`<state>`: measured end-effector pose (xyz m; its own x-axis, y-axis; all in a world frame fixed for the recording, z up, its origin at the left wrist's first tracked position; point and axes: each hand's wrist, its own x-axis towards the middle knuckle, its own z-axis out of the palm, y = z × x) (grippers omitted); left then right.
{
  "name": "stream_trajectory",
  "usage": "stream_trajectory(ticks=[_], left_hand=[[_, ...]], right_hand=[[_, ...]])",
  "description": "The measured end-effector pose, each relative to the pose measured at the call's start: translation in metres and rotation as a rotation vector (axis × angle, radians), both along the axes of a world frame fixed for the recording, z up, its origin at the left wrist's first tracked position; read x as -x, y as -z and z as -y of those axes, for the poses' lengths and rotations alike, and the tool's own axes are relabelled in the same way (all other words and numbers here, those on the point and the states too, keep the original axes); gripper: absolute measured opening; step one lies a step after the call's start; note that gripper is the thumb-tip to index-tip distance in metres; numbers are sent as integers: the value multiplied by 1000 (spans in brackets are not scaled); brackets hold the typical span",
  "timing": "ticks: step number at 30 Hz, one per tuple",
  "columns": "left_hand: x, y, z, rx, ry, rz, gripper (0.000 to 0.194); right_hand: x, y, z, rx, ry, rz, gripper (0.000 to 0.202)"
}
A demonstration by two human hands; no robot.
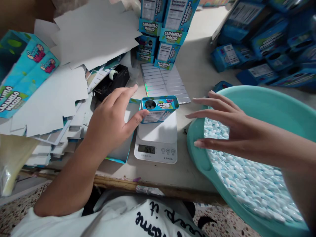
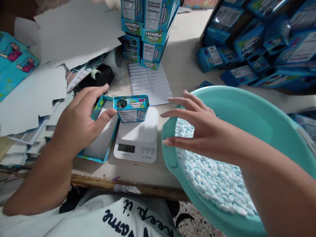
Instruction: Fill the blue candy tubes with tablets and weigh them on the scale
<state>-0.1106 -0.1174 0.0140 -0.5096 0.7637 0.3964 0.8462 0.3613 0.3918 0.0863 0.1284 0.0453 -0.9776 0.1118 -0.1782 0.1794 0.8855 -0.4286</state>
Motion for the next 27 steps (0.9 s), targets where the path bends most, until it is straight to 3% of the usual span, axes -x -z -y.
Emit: stream_trajectory(ticks=[10,27], left_hand=[[0,0,0,0,13,-18,58],[-1,0,0,10,14,-26,59]], right_hand=[[-1,2,0,-39,-2,-47,41],[-2,-2,1,-46,-7,3,55]])
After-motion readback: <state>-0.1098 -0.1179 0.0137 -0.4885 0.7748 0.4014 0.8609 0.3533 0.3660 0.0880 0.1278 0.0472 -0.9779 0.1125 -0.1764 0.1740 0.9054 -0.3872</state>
